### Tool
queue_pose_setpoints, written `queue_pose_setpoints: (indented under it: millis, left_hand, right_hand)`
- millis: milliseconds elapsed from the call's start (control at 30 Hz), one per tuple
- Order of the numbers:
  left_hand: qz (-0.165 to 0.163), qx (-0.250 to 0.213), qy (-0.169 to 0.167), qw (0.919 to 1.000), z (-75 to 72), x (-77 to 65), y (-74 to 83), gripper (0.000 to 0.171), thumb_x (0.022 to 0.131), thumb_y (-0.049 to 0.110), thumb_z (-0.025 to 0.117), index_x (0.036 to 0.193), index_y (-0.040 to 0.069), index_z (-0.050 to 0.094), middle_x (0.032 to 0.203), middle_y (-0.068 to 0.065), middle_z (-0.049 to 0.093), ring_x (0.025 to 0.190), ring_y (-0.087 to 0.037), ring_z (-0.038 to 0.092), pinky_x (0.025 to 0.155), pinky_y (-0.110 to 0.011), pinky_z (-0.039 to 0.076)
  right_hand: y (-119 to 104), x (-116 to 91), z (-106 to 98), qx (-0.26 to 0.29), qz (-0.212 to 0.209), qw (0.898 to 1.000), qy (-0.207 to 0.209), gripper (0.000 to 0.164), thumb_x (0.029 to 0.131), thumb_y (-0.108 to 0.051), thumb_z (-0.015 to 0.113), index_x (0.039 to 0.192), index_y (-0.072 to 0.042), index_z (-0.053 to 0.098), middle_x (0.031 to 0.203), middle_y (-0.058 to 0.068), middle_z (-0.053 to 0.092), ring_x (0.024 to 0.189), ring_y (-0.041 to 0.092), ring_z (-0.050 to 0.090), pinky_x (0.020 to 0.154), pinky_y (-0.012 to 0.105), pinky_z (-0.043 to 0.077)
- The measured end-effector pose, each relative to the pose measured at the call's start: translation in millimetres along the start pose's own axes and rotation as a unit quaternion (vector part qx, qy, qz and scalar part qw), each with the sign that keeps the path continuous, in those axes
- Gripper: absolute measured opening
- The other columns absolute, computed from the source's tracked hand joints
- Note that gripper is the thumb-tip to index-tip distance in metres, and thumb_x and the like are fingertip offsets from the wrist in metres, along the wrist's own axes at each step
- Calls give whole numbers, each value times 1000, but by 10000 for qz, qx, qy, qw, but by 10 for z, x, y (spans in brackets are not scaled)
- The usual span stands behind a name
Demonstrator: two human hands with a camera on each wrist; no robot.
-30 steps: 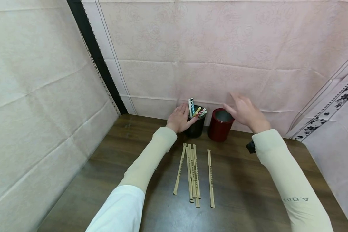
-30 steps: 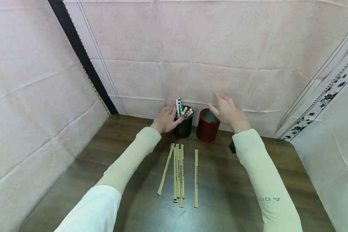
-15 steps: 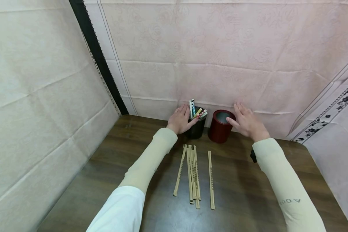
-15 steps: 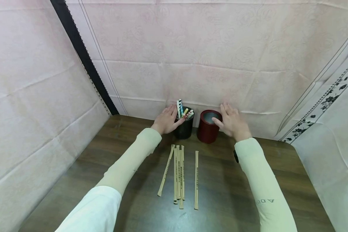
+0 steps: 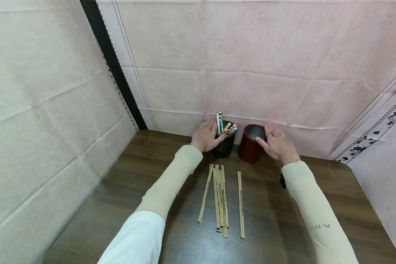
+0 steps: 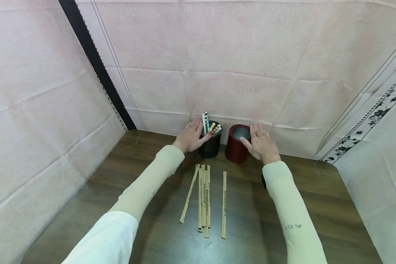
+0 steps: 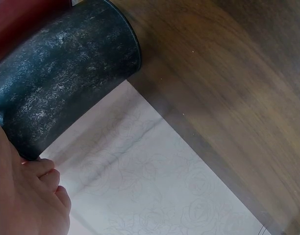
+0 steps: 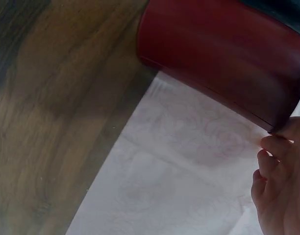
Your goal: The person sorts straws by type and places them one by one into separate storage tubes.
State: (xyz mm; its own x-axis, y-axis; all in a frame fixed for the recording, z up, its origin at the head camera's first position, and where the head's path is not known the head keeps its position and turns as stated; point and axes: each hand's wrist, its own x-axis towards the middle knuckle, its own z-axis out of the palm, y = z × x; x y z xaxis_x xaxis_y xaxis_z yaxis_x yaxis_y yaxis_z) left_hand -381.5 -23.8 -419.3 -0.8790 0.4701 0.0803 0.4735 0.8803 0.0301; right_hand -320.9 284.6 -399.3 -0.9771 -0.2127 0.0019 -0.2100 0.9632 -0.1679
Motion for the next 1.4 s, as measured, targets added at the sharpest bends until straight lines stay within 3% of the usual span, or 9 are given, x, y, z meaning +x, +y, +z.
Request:
queue_pose_setpoints:
  millis: [500, 767, 933, 1067, 1400]
  left_hand:
    - [38, -17, -125, 9999, -24, 12, -21, 91, 108, 70, 17, 170, 3, 13, 179, -14, 14, 167, -26, 12, 136, -37, 13]
    - [163, -32, -42, 9999, -148, 13, -33, 88, 109, 67, 28, 167, 1, 25, 176, -16, 24, 165, -28, 22, 135, -38, 19]
    - [207, -51, -247, 9995, -216, 0, -44, 93, 107, 71, 28, 168, 0, 20, 177, -18, 20, 166, -29, 19, 135, -40, 19]
    - [203, -214, -365, 9989, -286, -48, -87, 97, 106, 72, 29, 168, -1, 19, 177, -18, 20, 165, -32, 22, 135, -41, 21]
    - [152, -442, -600, 9971, -512, -281, -235, 89, 106, 64, 45, 162, -4, 34, 165, -22, 44, 152, -37, 45, 125, -48, 39]
  right_hand:
    - [38, 8, 135, 147, 11, 9998, 114, 93, 110, -66, 18, 167, 5, 3, 176, 29, 1, 165, 45, 2, 133, 61, 6]
    - [36, 14, 142, 73, 1, 9999, 130, 93, 110, -66, 17, 167, 7, 4, 175, 30, 2, 165, 45, 2, 134, 60, 6]
    - [43, 12, 143, 70, -6, 9998, 197, 93, 110, -66, 18, 167, 7, 6, 175, 30, 4, 165, 45, 4, 134, 60, 7]
    - [45, 21, 150, 84, -12, 9998, 182, 93, 110, -66, 18, 167, 6, 5, 175, 30, 4, 165, 45, 4, 134, 60, 7]
    - [43, 9, 136, 102, -15, 9998, 165, 92, 110, -65, 17, 167, 6, 4, 175, 30, 3, 165, 44, 2, 133, 60, 7]
